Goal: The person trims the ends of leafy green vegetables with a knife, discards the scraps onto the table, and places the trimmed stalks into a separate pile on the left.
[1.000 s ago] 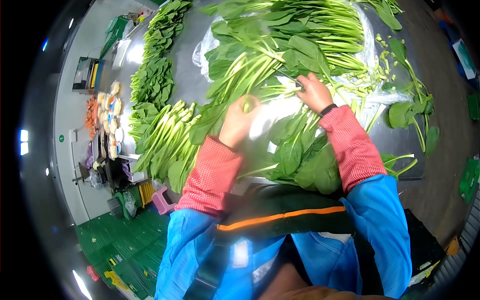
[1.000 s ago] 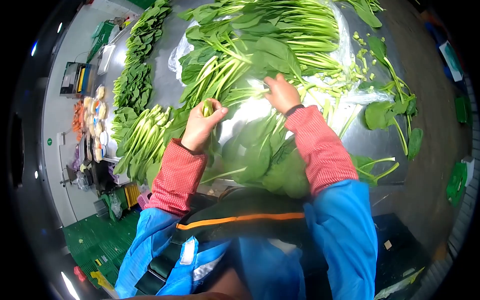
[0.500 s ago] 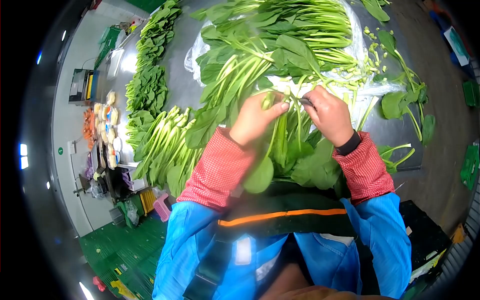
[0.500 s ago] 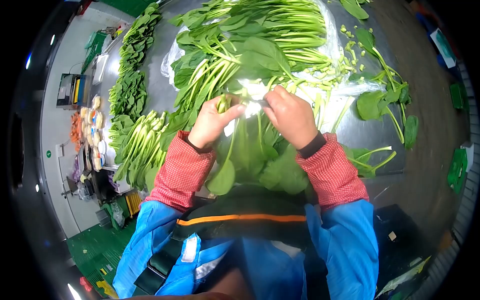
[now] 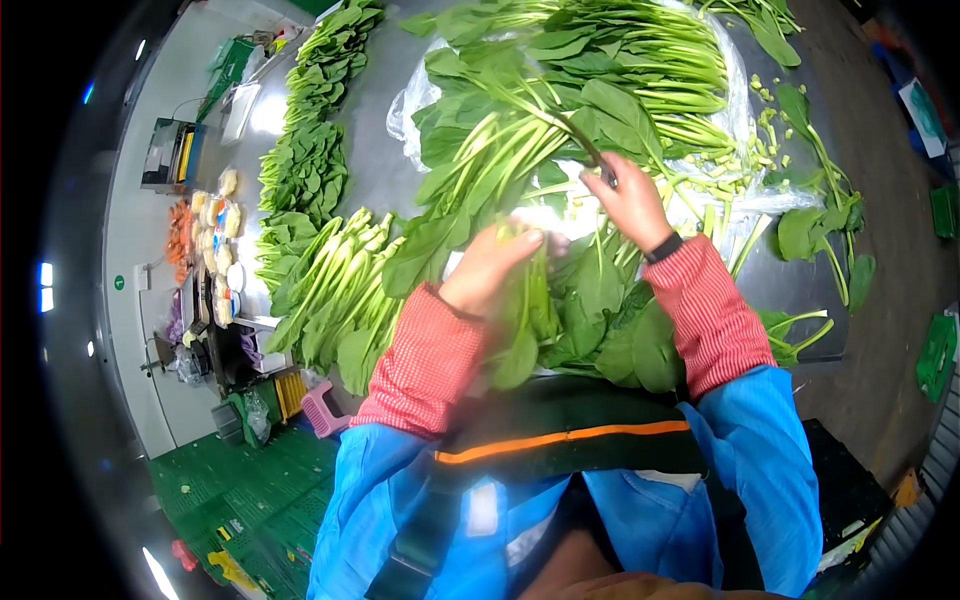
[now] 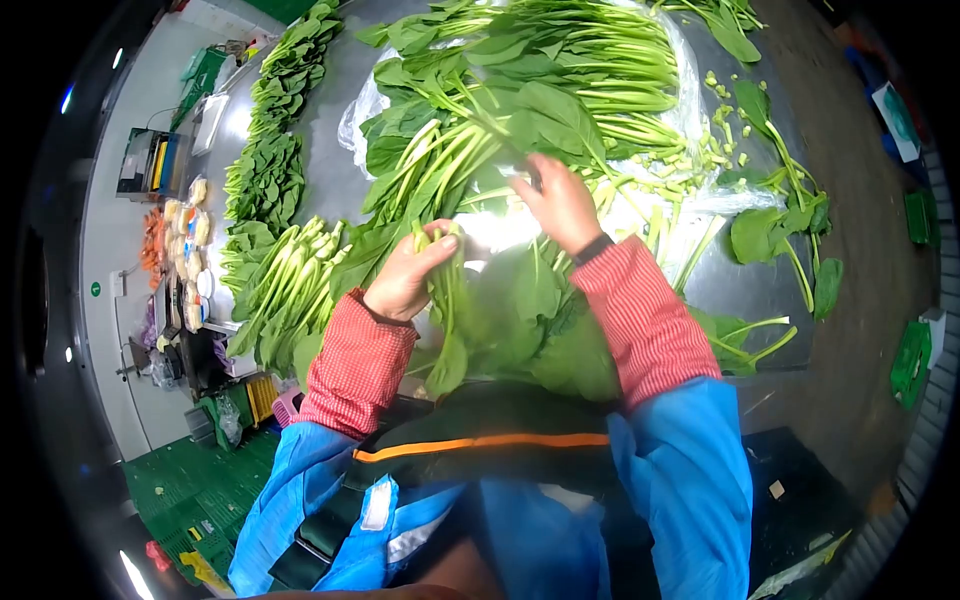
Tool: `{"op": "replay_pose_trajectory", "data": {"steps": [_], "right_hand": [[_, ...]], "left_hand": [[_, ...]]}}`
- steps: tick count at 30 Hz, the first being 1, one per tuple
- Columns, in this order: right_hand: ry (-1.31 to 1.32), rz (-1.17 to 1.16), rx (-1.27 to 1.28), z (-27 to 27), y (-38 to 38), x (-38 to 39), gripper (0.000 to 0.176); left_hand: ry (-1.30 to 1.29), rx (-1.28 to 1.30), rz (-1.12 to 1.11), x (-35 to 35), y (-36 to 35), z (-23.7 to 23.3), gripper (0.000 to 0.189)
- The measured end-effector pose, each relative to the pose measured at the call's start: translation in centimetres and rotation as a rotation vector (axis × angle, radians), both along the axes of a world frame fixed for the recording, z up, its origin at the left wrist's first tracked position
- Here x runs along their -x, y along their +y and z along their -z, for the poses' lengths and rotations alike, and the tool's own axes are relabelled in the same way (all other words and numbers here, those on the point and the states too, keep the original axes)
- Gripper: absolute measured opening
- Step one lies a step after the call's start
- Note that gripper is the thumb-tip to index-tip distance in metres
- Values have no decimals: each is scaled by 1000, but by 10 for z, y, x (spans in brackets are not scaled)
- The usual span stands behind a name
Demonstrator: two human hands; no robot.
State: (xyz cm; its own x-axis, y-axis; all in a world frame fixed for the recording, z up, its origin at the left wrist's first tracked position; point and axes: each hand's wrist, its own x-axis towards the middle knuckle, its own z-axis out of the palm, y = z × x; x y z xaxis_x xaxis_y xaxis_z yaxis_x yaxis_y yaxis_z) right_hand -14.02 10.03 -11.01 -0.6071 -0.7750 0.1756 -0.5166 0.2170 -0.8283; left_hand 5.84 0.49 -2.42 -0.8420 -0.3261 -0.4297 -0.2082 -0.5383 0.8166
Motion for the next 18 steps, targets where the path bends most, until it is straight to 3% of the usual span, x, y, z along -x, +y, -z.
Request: {"op": "replay_pose_trajectory", "data": {"steps": [2, 6, 11, 12, 14, 15, 18], "right_hand": [[104, 59, 30, 11, -34, 15, 46], [306, 85, -230, 20, -83, 28, 44], [142, 54, 69, 11, -68, 21, 24], [6, 31, 141, 6, -58, 20, 22], [1, 5, 136, -35, -26, 10, 23], [-14, -30, 160, -53, -11, 6, 22], [-25, -115, 226, -92, 28, 0, 21]], "left_hand": [[45, -103, -48, -13, -4, 2, 18], [70, -68, -138, -25, -11, -1, 20], [-242, 598, -243, -38, -25, 3, 12], [-212, 665, -242, -37, -25, 2, 12], [-144, 804, -236, -27, -22, -5, 13], [-35, 1189, -197, -19, -20, -14, 22], [124, 1540, -146, 11, -4, -41, 31]]}}
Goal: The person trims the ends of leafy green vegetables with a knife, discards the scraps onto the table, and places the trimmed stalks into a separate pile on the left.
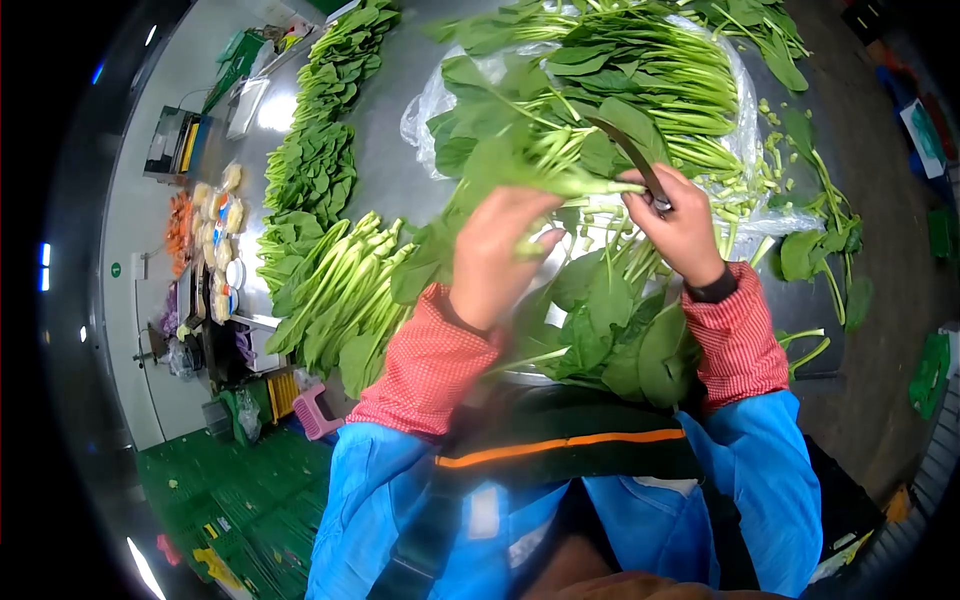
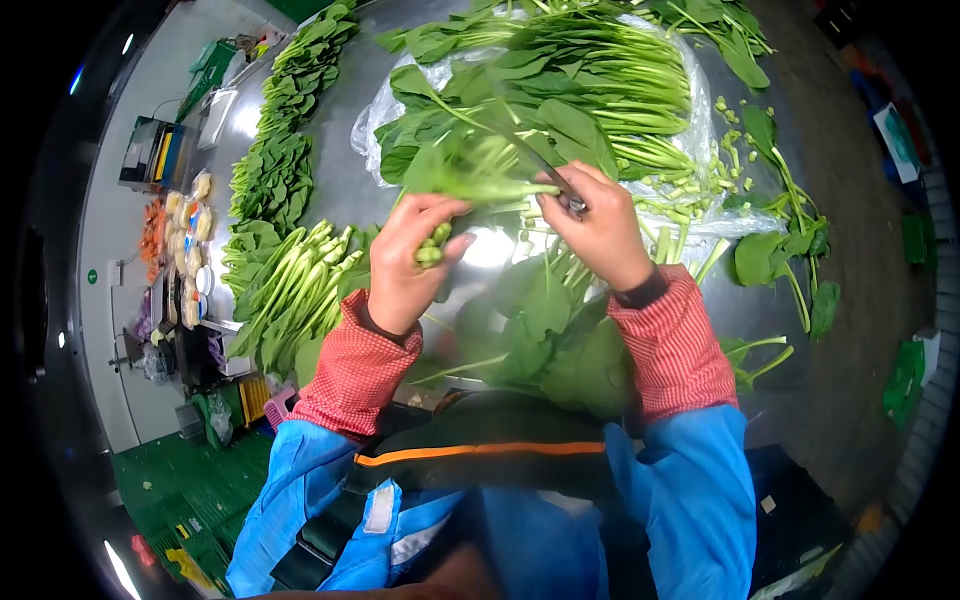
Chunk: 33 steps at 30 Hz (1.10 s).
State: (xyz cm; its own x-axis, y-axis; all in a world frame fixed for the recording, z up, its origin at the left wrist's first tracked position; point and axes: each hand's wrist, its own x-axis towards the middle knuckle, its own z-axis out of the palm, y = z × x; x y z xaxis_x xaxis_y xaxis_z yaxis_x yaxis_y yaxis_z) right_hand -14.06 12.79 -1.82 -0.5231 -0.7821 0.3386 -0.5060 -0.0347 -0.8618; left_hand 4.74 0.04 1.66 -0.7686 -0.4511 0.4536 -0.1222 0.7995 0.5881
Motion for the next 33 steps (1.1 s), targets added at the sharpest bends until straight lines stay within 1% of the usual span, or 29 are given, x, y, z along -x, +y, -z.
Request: {"op": "replay_pose_trajectory", "data": {"steps": [1, 3, 4, 5, 7, 8, 9, 10, 11, 12, 14, 15, 16, 18, 19, 20, 22, 23, 24, 25, 26, 27, 28, 30, 31, 32, 33], "right_hand": [[-27, -29, 9, -8, 10, 1, 21], [-78, -57, -10, -18, 25, 3, 19], [-162, -59, 5, -16, 29, 3, 19], [-247, -61, 20, -12, 33, 4, 19], [-390, -45, 11, -5, 40, 6, 19], [-440, -24, -57, -6, 45, 6, 18], [-430, 18, -27, -3, 48, 4, 18], [-418, 57, 2, 3, 50, 2, 17], [-204, 135, -22, 7, 54, 2, 14], [0, 152, -35, 8, 59, 2, 14], [413, 182, -61, 8, 69, 1, 12], [458, 165, -168, 12, 74, -1, 11], [442, 171, -211, 22, 78, 2, 11], [419, 177, -292, 58, 88, 15, 9], [381, 212, -345, 65, 91, 19, 9], [320, 243, -326, 71, 94, 20, 9], [195, 294, -294, 55, 95, 15, 9], [202, 291, -152, 44, 90, 8, 9], [252, 226, -149, 33, 85, 4, 10], [303, 161, -144, 23, 81, 0, 11], [352, 95, -141, 20, 80, -3, 11], [386, 78, -198, 23, 77, -3, 11], [360, 77, -244, 33, 77, 0, 12], [316, 61, -330, 63, 81, 9, 15], [250, 102, -331, 69, 80, 10, 15], [4, 76, -266, 74, 80, 9, 18], [-243, 50, -203, 63, 79, 3, 20]], "left_hand": [[33, 102, 20, 10, 4, -4, 35], [-14, 140, 75, 27, 16, -10, 36], [-36, 159, 103, 33, 21, -11, 36], [-174, 99, 146, 36, 22, -4, 36], [-201, -124, 160, 44, 28, 10, 34], [-217, -234, 167, 48, 32, 16, 33], [-220, -452, 182, 50, 35, 19, 30], [-272, -604, 152, 52, 36, 20, 30], [-325, -757, 118, 54, 36, 20, 29], [-381, -910, 80, 55, 36, 20, 29], [-310, -1020, 108, 56, 35, 31, 26], [-295, -1051, 113, 55, 36, 31, 26], [-281, -1084, 117, 54, 38, 31, 25], [-235, -1245, 102, 54, 40, 29, 25], [-201, -1327, 99, 53, 40, 28, 26], [-169, -1407, 98, 53, 39, 27, 27], [-202, -1377, 80, 52, 41, 29, 31], [-243, -1377, 66, 52, 41, 31, 31], [-281, -1371, 59, 55, 41, 32, 32], [-244, -1362, 109, 56, 44, 32, 32], [-258, -1369, 111, 55, 45, 29, 32], [-273, -1378, 112, 53, 47, 24, 32], [-286, -1387, 112, 51, 47, 21, 32], [-229, -1385, 94, 47, 44, 27, 31], [-202, -1383, 83, 46, 42, 30, 30], [-191, -1371, 85, 45, 41, 32, 31], [-181, -1363, 86, 46, 41, 34, 33]]}}
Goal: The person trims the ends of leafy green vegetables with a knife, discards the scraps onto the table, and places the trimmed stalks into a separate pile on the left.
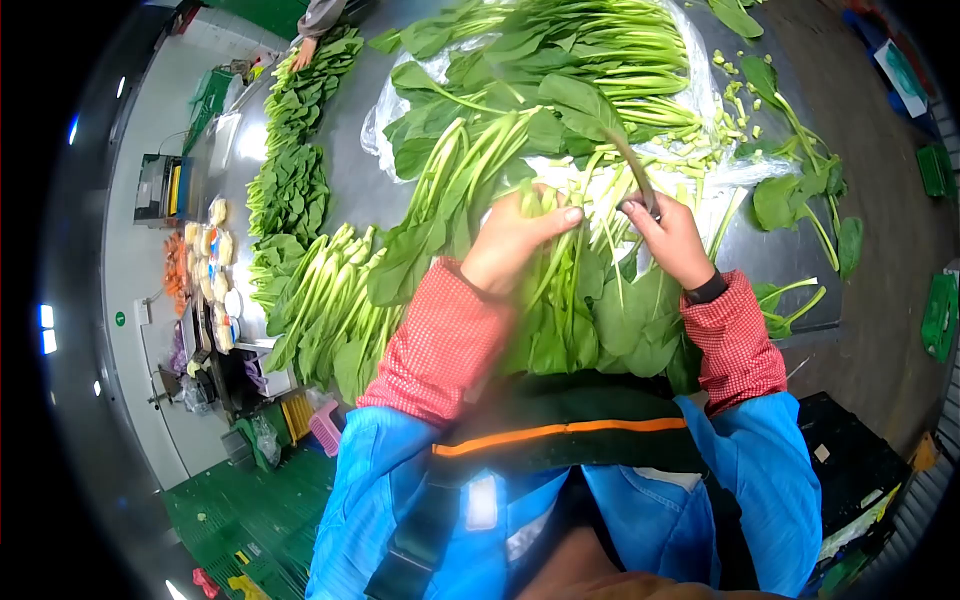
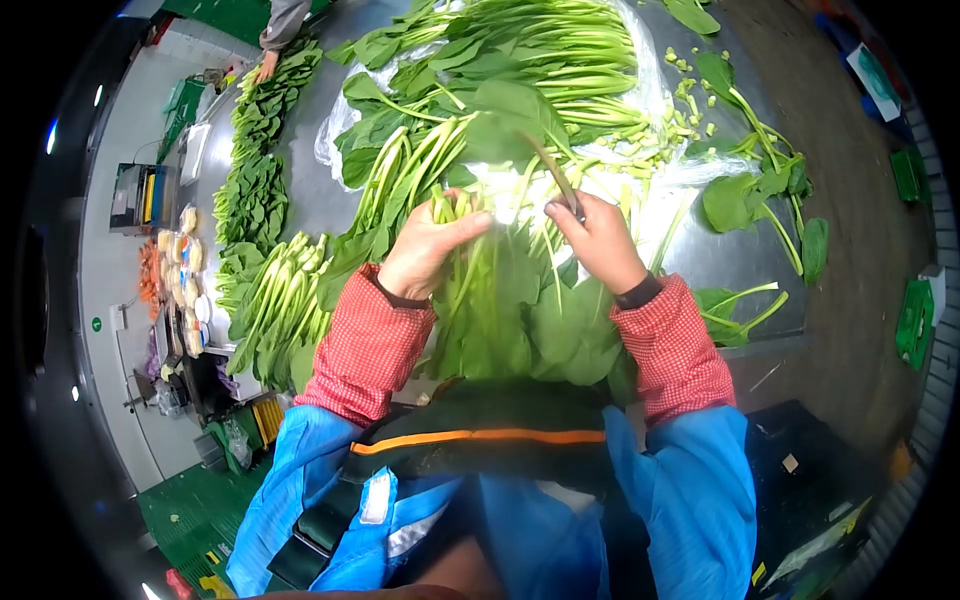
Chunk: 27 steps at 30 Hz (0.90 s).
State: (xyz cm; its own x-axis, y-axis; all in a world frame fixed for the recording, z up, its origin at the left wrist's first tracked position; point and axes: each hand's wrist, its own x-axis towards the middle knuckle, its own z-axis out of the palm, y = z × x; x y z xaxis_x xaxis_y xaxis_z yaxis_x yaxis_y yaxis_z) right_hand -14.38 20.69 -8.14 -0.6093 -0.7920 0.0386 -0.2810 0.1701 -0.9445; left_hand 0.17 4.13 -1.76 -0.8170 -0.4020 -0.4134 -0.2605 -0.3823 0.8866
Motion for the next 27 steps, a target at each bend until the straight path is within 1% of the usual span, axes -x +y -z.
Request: {"op": "replay_pose_trajectory", "data": {"steps": [1, 2, 3, 5, 6, 7, 8, 9, 10, 11, 15, 16, 17, 19, 20, 23, 24, 27], "right_hand": [[-247, 11, 67, -13, -2, -5, 22], [-329, -65, 98, -28, -7, -10, 25], [-458, -135, 92, -37, -13, -14, 25], [-522, -150, 81, -37, -22, -14, 21], [-633, -123, 119, -33, -24, -13, 19], [-744, -99, 156, -31, -24, -11, 18], [-711, -53, 128, -33, -23, -7, 21], [-483, 22, 117, -37, -25, -7, 19], [-312, 27, 79, -38, -27, -7, 19], [-140, 34, 40, -38, -28, -7, 20], [43, -156, 17, -57, -52, -26, 26], [58, -165, 5, -56, -56, -27, 26], [71, -173, -9, -54, -60, -28, 26], [47, -261, -38, -63, -65, -28, 26], [36, -305, -55, -65, -67, -27, 26], [213, -467, -129, -62, -75, -23, 26], [204, -543, -153, -60, -80, -17, 28], [172, -513, -175, -43, -98, -6, 28]], "left_hand": [[7, 6, -2, 1, 1, 3, 34], [54, -53, 19, 2, 2, 8, 37], [60, -93, -10, 3, 4, 8, 37], [73, -170, -69, 4, 6, 8, 38], [-63, -142, 2, -2, -6, 12, 47], [-58, 87, -8, -5, -12, 21, 51], [-56, 314, -21, -9, -17, 32, 54], [-56, 542, -36, -11, -19, 29, 57], [-158, 902, -38, -17, -23, 19, 63], [-113, 1000, -69, -20, -24, 19, 65], [-9, 1284, -50, -21, -13, 4, 71], [25, 1293, -55, -22, -12, 2, 67], [45, 1107, -9, -26, -13, 1, 65], [87, 726, 76, -34, -15, 2, 60], [51, 624, 59, -40, -15, 17, 52], [-137, 652, 169, -51, -28, 34, 44], [-118, 718, 207, -55, -32, 31, 36], [12, 854, 241, -67, -47, 15, 28]]}}
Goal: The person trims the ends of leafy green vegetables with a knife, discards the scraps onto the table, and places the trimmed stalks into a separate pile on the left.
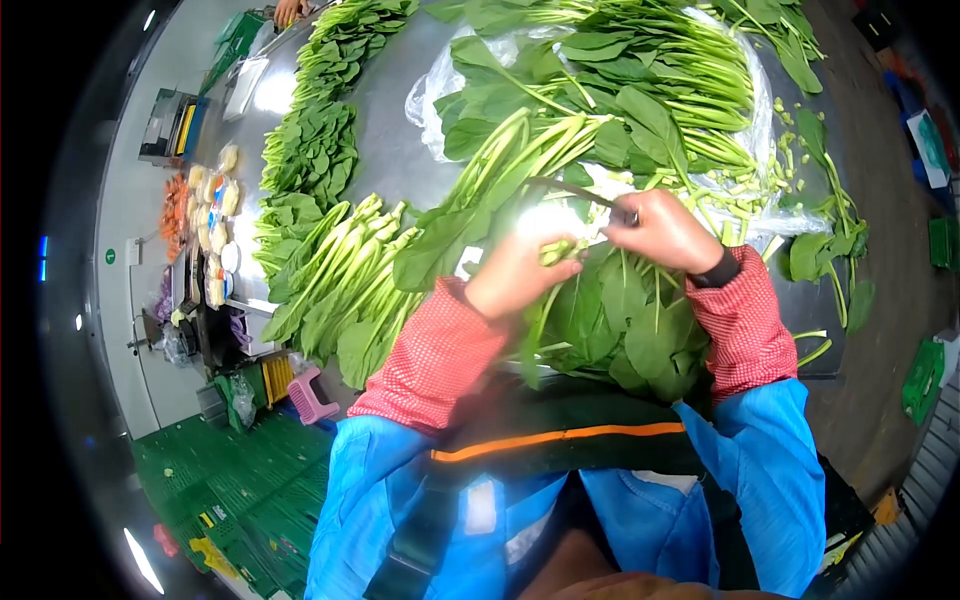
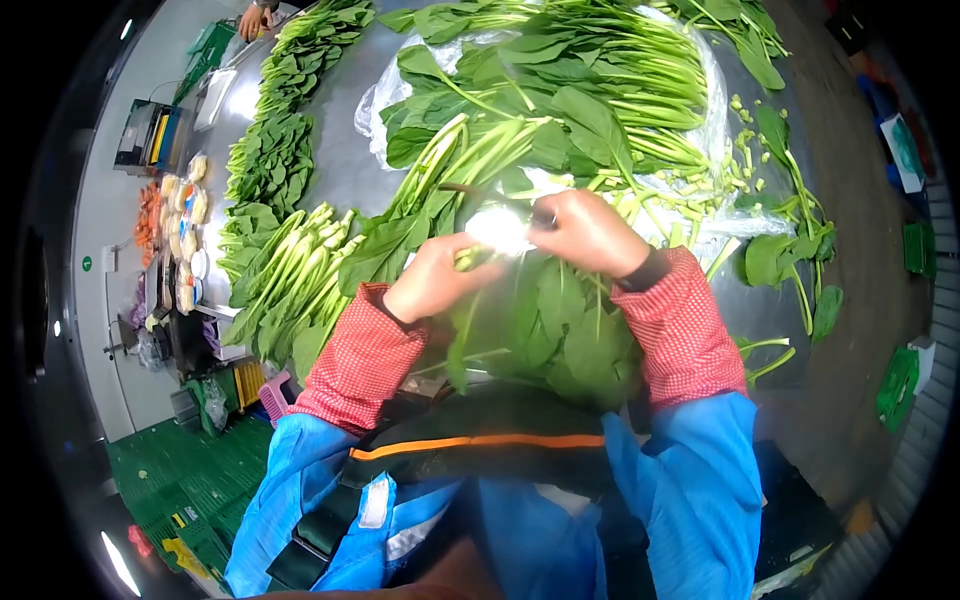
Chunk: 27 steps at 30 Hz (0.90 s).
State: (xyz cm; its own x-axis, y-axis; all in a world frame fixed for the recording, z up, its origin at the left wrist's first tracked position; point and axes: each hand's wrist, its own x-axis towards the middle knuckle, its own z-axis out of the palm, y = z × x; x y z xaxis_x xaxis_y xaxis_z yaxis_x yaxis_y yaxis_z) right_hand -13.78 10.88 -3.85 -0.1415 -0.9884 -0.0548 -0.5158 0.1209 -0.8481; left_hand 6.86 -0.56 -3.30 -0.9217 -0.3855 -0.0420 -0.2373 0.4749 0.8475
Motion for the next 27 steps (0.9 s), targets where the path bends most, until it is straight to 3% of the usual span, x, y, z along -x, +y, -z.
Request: {"op": "replay_pose_trajectory", "data": {"steps": [1, 5, 11, 14, 17, 19, 23, 26, 27], "right_hand": [[208, 55, -35, 11, -10, 8, 27], [382, 322, 169, 73, -57, 30, 34], [630, 388, -84, 92, -103, 55, 26], [626, 294, 4, 72, -85, 55, 29], [376, 207, 191, 70, -59, 57, 36], [165, 183, 226, 33, -36, 44, 35], [-93, 145, 192, -28, 8, 22, 32], [-184, 152, 189, -37, 25, 16, 31], [-138, 207, 228, -32, 30, 14, 29]], "left_hand": [[-156, -194, -48, -8, -6, -4, 22], [-62, -800, -218, -20, -15, -18, 15], [27, -893, -334, -25, -16, -15, 15], [-30, -726, -462, -25, -19, -18, 15], [33, -340, -439, -24, -27, 4, 14], [13, -201, -437, -12, -19, -14, 17], [234, 288, -221, 25, -2, -37, 32], [189, 462, -54, 47, 12, -42, 32], [111, 283, -90, 50, 15, -41, 31]]}}
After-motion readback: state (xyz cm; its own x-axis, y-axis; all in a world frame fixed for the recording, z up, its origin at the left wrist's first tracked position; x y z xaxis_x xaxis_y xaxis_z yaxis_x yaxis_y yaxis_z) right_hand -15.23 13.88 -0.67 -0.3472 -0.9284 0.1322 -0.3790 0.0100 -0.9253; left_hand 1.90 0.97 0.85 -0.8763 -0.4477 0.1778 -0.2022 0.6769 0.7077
